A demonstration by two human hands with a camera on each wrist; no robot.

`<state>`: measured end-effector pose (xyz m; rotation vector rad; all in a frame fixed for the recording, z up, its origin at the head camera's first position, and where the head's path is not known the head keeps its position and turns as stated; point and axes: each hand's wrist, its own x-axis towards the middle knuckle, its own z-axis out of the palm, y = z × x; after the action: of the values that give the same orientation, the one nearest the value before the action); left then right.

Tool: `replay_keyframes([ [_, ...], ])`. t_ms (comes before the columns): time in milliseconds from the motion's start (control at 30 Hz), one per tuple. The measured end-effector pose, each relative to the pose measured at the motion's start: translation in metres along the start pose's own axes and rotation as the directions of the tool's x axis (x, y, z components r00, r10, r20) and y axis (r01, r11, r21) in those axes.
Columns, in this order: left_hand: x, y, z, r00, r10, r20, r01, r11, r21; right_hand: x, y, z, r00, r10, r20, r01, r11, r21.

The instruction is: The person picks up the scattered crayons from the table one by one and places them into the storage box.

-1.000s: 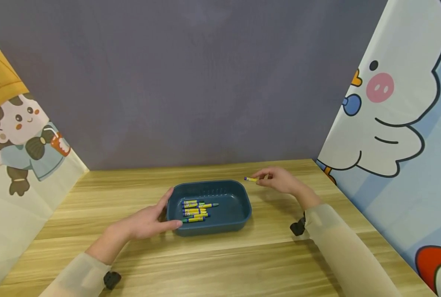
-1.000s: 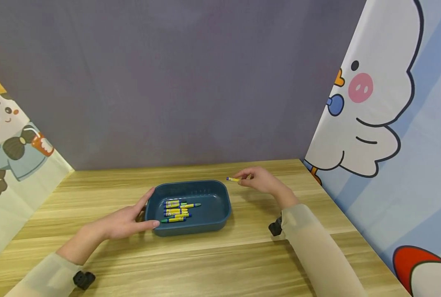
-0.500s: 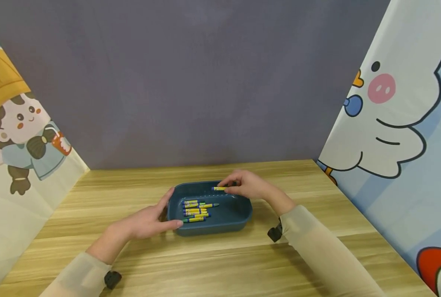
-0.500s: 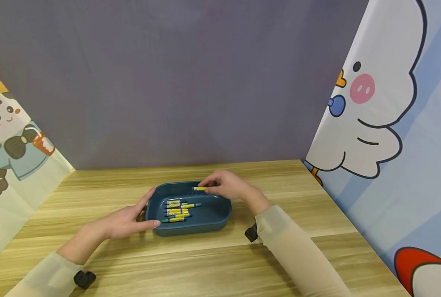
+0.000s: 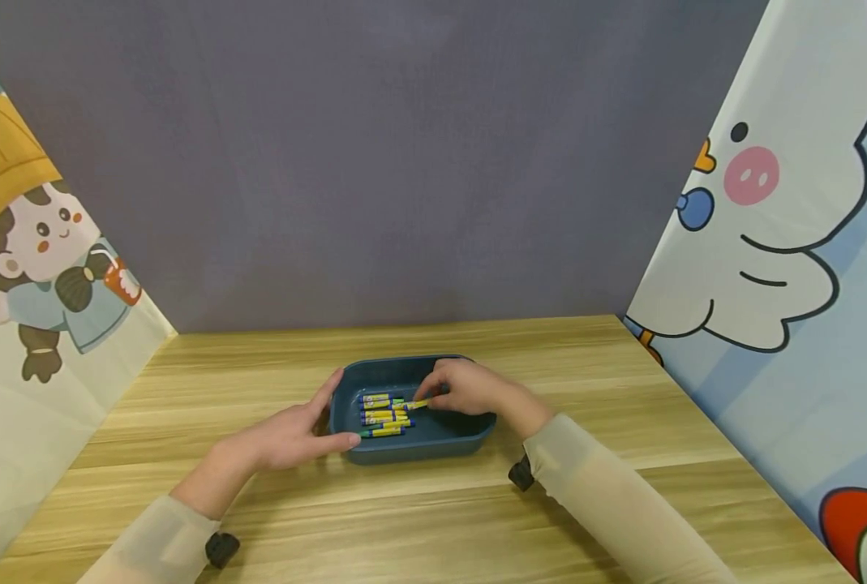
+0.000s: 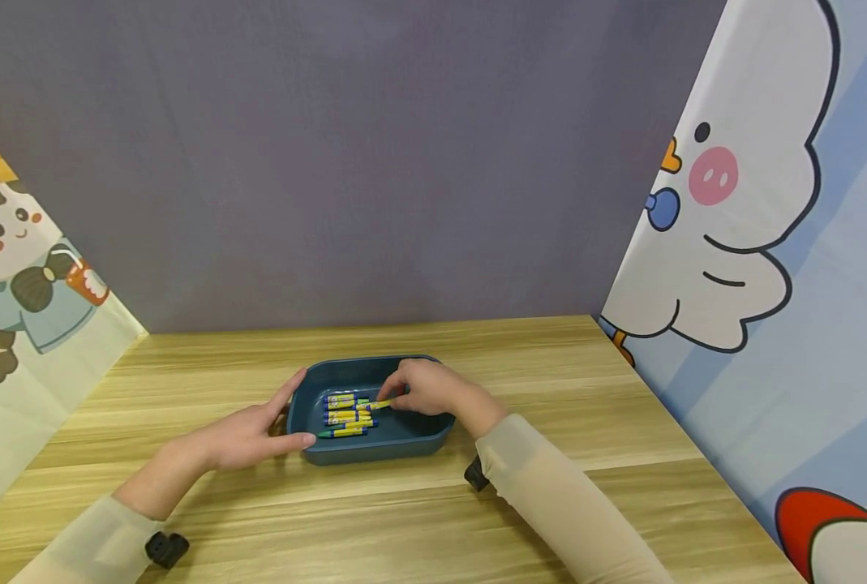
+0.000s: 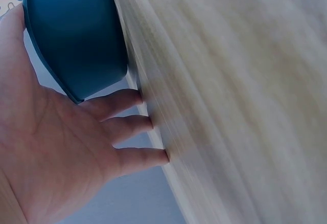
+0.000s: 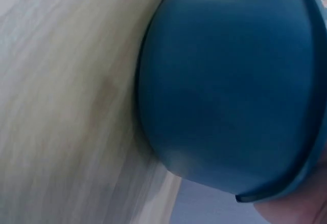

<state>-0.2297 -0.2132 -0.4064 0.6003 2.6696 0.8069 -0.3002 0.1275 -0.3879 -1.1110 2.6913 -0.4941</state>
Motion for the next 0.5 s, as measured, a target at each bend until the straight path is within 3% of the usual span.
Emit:
replay_keyframes([
  [200, -0.0009, 0.0004, 0.0001, 1.0, -0.003, 0.001, 0.003, 1.0, -0.001, 0.0024, 0.0004, 0.005, 1.0, -0.003, 0.002, 0.004, 0.996, -0.089],
  [500, -0.0009, 0.0004, -0.0001, 1.0, 0.0, 0.003, 0.0, 1.0, -0.007, 0.0012, -0.0002, 0.0072, 0.999, 0.046, -0.015, -0.047, 0.99, -0.13],
])
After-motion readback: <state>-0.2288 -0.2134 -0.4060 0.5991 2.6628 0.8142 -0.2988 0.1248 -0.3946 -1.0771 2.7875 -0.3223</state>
